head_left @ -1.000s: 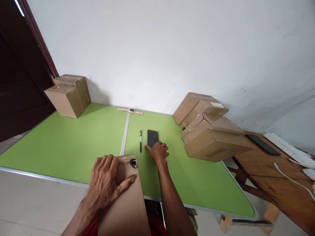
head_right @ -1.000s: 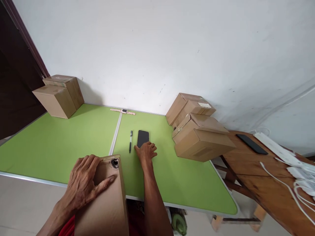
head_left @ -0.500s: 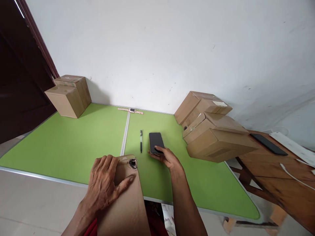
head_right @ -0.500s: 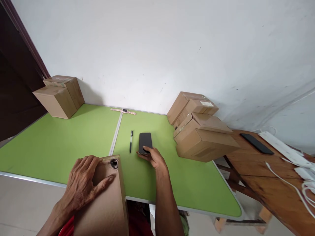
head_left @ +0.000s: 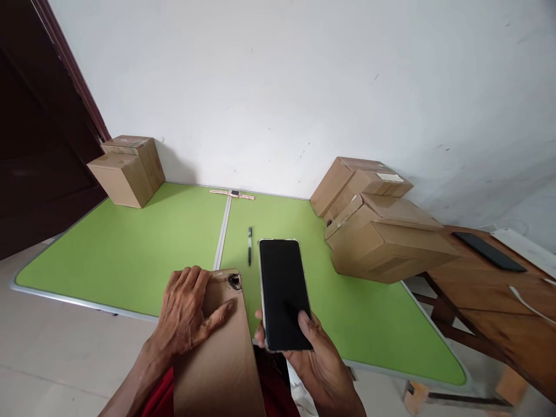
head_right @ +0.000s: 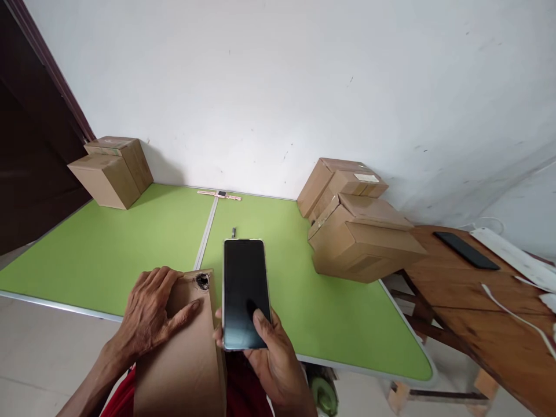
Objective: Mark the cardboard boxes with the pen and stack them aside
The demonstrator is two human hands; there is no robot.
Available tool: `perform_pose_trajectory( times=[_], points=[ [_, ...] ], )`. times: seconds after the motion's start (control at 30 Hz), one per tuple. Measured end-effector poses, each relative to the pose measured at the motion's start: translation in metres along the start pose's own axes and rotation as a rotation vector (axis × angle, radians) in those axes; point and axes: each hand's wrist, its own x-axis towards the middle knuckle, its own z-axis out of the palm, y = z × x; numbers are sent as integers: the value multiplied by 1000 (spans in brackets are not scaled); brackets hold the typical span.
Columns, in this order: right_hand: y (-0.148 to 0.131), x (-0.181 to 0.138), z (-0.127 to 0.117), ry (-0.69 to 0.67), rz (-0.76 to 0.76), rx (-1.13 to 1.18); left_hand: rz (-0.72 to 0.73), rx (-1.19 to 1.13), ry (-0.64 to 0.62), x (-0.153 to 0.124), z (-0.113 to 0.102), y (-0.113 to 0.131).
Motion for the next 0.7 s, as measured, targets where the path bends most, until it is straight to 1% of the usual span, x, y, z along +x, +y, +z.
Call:
perform_pose_trajectory(
  times=[0.13, 0.2, 0.3, 0.5, 0.7],
  points=[
    [14, -11, 24, -152, 130, 109, -11, -31, -34, -2, -1, 1],
    [23, -11, 32, -198, 181, 150, -9, -55, -44, -2, -1, 1],
    [37, -8, 39, -240, 240, 186, 8, -77, -23, -3, 1, -2],
    [56, -4, 41, -233, 241, 230, 19, -117, -13, -4, 4, -7],
    [58, -7, 40, -172, 260, 206, 26, -120, -2, -4, 4, -9]
  ],
)
